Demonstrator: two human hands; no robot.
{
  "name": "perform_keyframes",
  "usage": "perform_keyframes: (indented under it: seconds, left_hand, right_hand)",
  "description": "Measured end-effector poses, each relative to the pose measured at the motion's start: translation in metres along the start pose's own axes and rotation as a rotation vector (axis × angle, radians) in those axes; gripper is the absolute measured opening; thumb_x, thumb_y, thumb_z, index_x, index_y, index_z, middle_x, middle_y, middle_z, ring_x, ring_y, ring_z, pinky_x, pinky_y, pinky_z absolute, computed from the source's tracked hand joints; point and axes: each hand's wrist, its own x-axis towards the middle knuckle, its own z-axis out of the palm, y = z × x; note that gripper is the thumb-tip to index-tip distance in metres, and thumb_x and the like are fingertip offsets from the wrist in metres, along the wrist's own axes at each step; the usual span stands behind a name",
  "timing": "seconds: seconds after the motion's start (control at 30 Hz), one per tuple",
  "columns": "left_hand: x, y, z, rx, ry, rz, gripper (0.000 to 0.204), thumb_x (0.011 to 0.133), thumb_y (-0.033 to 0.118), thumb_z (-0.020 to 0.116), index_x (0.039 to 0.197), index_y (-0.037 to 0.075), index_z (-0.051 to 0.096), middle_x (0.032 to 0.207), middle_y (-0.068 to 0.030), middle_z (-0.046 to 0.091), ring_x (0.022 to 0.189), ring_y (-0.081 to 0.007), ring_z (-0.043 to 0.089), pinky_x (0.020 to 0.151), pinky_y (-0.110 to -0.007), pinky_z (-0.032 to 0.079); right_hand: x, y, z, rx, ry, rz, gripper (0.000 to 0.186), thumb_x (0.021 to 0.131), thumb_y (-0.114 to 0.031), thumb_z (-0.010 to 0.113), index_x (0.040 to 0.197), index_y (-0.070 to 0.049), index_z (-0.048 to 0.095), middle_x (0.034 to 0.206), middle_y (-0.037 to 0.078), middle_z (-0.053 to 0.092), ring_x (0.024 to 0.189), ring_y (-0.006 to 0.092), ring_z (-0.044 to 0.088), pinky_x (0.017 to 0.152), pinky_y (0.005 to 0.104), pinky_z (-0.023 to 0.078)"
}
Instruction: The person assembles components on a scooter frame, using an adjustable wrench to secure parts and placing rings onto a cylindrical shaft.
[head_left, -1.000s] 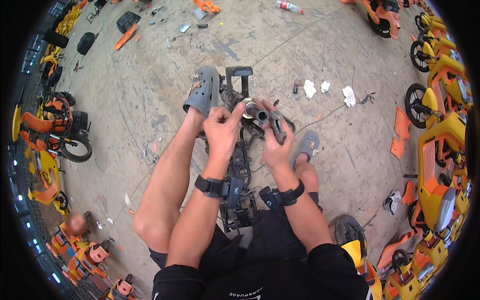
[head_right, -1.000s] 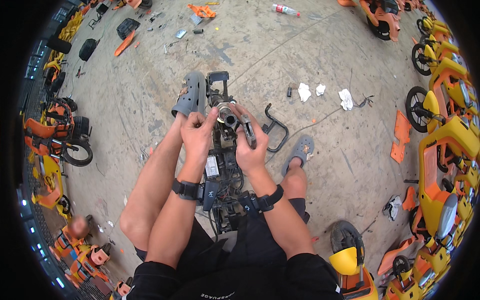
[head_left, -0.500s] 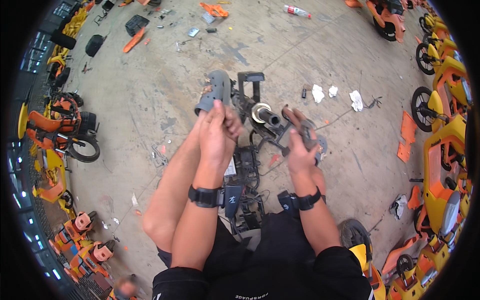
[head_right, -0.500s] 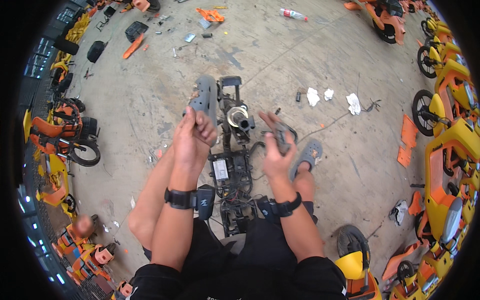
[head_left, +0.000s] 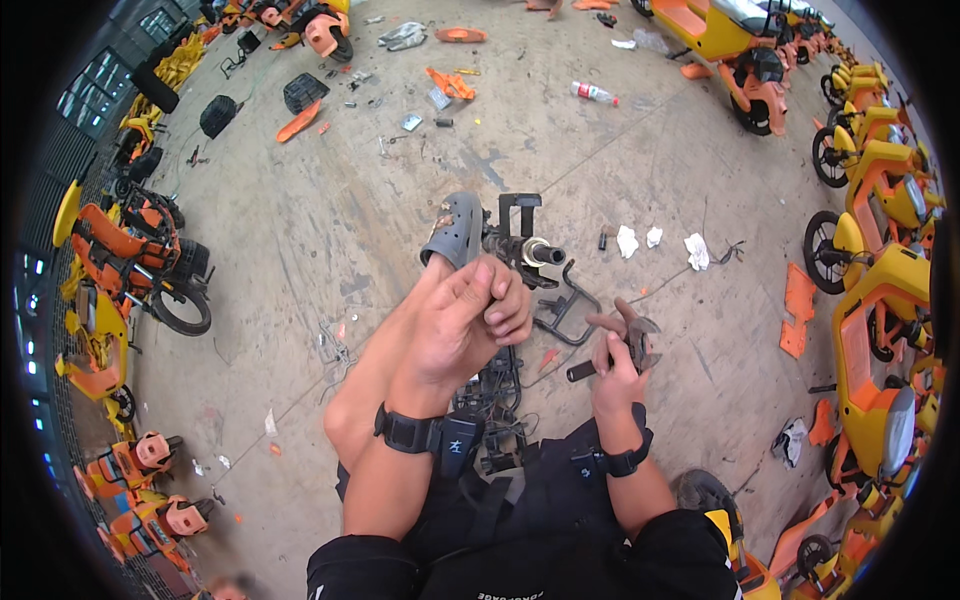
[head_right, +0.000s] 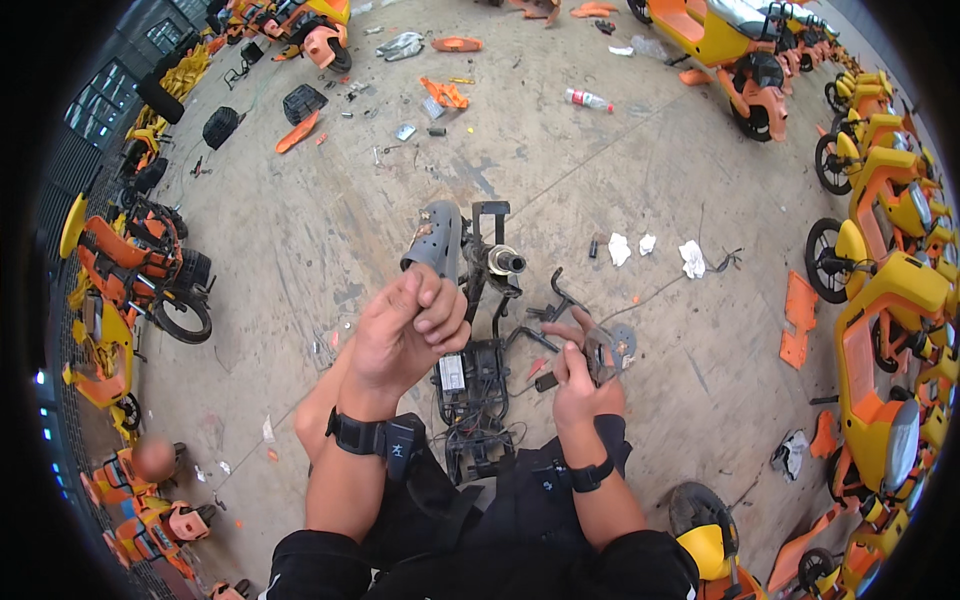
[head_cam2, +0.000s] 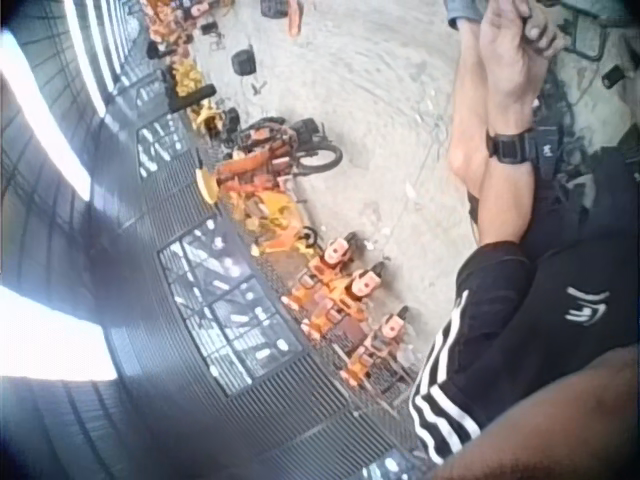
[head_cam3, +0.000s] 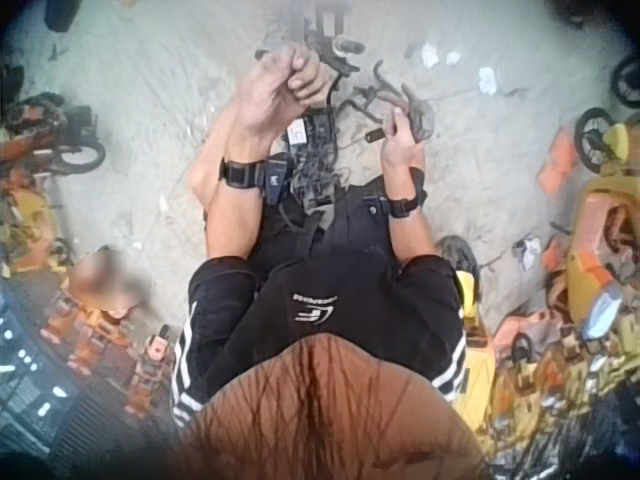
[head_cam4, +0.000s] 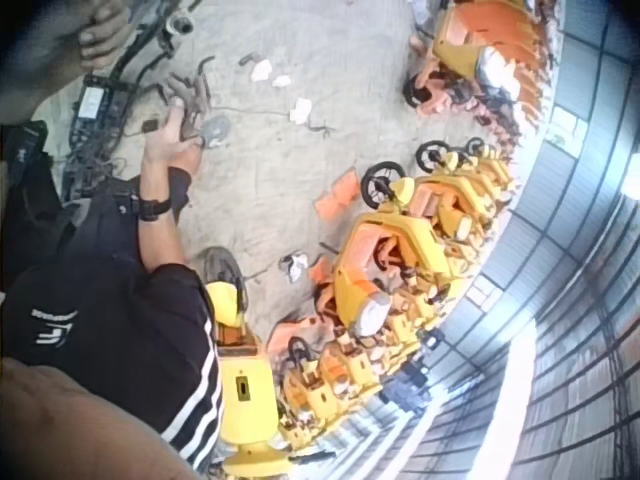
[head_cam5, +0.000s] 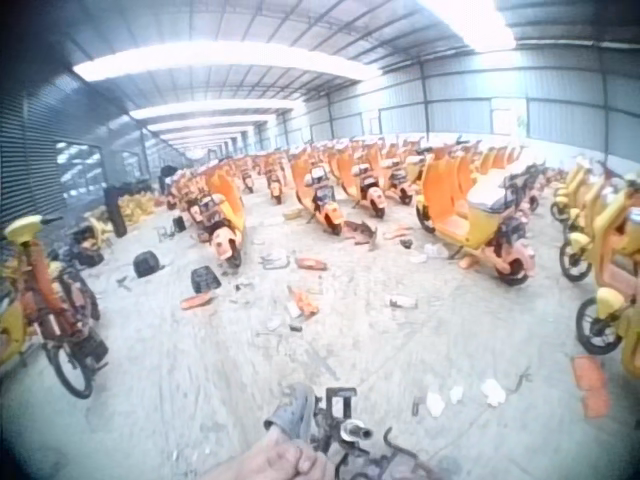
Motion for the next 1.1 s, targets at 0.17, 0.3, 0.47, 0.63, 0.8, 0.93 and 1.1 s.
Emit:
perform_keyframes:
  seconds: [0.17, 0.3, 0.47, 0.63, 0.8, 0.93, 1.1]
  left_hand:
    - [-0.048, 0.002, -0.021, 0.063, 0.331, -0.081, 0.02, 0.099, 0.029, 0.05, 0.093, 0.01, 0.047, 0.071, 0.0023, 0.04, 0.063, -0.01, 0.038, 0.058, -0.026, 0.035]
    - [-0.08, -0.011, -0.036, 0.029, 0.591, 0.071, 0.016, 0.097, 0.026, 0.055, 0.094, 0.011, 0.051, 0.073, 0.0028, 0.043, 0.063, -0.0095, 0.04, 0.056, -0.025, 0.036]
    - [-0.088, -0.017, -0.027, 0.005, 0.779, 0.215, 0.015, 0.095, 0.023, 0.058, 0.088, 0.011, 0.051, 0.067, 0.0033, 0.043, 0.059, -0.009, 0.04, 0.053, -0.024, 0.035]
    - [-0.08, -0.046, -0.033, 0.004, 0.836, 0.181, 0.013, 0.094, 0.023, 0.06, 0.088, 0.013, 0.055, 0.063, 0.0045, 0.043, 0.055, -0.0083, 0.042, 0.051, -0.024, 0.037]
    - [-0.075, -0.068, -0.038, 0.107, 0.881, 0.145, 0.013, 0.095, 0.018, 0.057, 0.098, 0.006, 0.058, 0.077, -0.0033, 0.061, 0.065, -0.0124, 0.057, 0.057, -0.025, 0.048]
    - [-0.066, -0.079, -0.042, 0.306, 0.922, 0.123, 0.016, 0.094, 0.008, 0.051, 0.105, -0.001, 0.055, 0.09, -0.0106, 0.065, 0.073, -0.0157, 0.062, 0.062, -0.027, 0.051]
    - [-0.066, -0.084, -0.043, 0.44, 0.936, 0.096, 0.016, 0.092, 0.006, 0.053, 0.105, -0.002, 0.055, 0.094, -0.0112, 0.065, 0.075, -0.016, 0.063, 0.064, -0.027, 0.052]
  right_hand:
    - [-0.039, -0.038, -0.014, 0.171, 0.031, -0.075, 0.043, 0.087, -0.002, 0.046, 0.129, 0.008, 0.044, 0.091, 0.019, 0.065, 0.044, 0.0046, 0.034, 0.044, 0.0195, 0.028]
    - [-0.071, -0.063, -0.036, 0.135, -0.014, -0.079, 0.043, 0.088, -0.004, 0.045, 0.129, 0.006, 0.044, 0.088, 0.015, 0.064, 0.042, 0.0056, 0.035, 0.043, 0.0202, 0.028]
    - [-0.107, -0.072, -0.065, 0.072, -0.076, -0.02, 0.041, 0.089, -0.006, 0.045, 0.129, 0.002, 0.046, 0.087, 0.012, 0.062, 0.041, 0.006, 0.035, 0.043, 0.0209, 0.029]
    - [-0.132, -0.07, -0.066, 0.047, -0.109, -0.032, 0.041, 0.087, -0.005, 0.046, 0.127, 0.002, 0.048, 0.085, 0.013, 0.062, 0.042, 0.0057, 0.035, 0.044, 0.0206, 0.029]
    - [-0.14, -0.072, -0.06, 0.057, -0.091, -0.052, 0.039, 0.085, -0.003, 0.049, 0.123, 0.008, 0.049, 0.082, 0.015, 0.063, 0.041, 0.0058, 0.037, 0.043, 0.0206, 0.03]
    - [-0.142, -0.073, -0.062, 0.047, -0.096, -0.06, 0.04, 0.085, -0.002, 0.049, 0.123, 0.008, 0.049, 0.081, 0.016, 0.064, 0.041, 0.0062, 0.038, 0.043, 0.0204, 0.03]
    - [-0.148, -0.059, -0.063, 0.029, -0.066, -0.015, 0.04, 0.085, -0.001, 0.047, 0.124, 0.008, 0.049, 0.081, 0.016, 0.063, 0.04, 0.0066, 0.038, 0.041, 0.0204, 0.029]
